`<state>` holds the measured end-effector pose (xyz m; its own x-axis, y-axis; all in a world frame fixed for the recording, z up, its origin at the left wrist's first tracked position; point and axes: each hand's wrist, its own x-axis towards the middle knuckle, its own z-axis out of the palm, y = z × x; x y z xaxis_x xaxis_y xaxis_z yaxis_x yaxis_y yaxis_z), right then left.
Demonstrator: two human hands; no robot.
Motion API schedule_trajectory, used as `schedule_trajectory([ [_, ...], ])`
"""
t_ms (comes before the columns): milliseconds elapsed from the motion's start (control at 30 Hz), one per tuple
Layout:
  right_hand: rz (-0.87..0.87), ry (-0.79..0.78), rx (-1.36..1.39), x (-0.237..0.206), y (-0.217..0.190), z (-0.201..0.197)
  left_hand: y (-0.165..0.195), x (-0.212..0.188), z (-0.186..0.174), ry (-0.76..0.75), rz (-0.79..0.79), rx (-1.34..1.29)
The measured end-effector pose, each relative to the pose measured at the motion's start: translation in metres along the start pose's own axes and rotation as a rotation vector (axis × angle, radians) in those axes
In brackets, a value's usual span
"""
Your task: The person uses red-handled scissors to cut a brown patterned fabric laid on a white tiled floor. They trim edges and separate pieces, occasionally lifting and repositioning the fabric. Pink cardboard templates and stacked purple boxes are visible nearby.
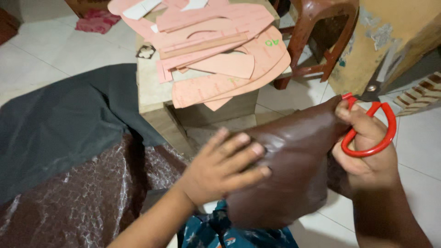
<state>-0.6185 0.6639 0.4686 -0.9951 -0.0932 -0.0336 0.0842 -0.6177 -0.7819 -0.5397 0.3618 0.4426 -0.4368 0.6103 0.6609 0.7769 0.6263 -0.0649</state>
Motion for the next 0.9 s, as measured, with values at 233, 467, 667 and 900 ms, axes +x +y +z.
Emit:
schedule_trajectory([
  [233,0.001,0.127,-0.240,0.030,0.014,-0.003,0.031,0.044,-0.017,0.162,-0.403,-0.976],
  [467,-0.078,0.034,-0.410,0.052,0.080,-0.118,-0.002,0.041,-0.002,0.319,-0.552,-1.149],
  [667,0.146,-0.002,-0.568,0.043,0.121,-0.146,-0.006,0.041,-0.013,0.488,-0.853,-1.393],
  [900,-0.004,0.141,-1.081,0.070,0.032,-0.147,-0.026,0.042,-0.032,0.482,-0.876,-1.254],
])
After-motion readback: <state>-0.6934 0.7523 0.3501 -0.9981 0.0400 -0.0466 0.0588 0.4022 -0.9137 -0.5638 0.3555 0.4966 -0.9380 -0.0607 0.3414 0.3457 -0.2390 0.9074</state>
